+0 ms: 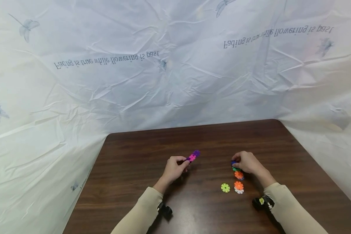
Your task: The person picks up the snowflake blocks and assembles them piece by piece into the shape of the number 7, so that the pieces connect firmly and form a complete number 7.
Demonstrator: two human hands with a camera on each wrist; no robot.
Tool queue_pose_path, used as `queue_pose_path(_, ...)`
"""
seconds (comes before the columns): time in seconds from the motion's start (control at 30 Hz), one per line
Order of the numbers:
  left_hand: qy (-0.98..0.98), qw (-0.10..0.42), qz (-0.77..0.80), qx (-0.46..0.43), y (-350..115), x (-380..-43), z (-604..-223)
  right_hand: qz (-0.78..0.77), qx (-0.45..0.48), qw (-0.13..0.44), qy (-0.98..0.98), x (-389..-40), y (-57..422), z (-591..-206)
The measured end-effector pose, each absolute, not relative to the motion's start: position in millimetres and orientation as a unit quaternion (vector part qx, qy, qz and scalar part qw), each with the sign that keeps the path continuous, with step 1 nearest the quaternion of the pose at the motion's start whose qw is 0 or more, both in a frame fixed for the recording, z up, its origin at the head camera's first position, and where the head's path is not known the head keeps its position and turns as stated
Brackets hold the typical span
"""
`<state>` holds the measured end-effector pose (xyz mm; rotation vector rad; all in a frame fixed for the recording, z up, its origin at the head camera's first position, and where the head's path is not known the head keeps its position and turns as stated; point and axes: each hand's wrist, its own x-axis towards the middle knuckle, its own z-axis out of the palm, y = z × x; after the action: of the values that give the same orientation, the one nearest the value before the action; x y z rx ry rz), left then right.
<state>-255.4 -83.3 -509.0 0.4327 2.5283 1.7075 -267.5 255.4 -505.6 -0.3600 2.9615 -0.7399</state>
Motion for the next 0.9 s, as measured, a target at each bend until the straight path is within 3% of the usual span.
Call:
queue_pose_path(0.4, 0.821, 0.022, 0.552, 0.143, -82.0, -256.5, -510.1, -0.265, -0.109, 0.020, 0.958, -268.7, 255.6, -506.1)
queue_pose_path(0.9, 0.825, 0.023, 0.548, 0.138, -82.7, -255.6, -507.7, -0.374, -0.096, 0.081, 0.919, -269.6, 254.4, -487.6)
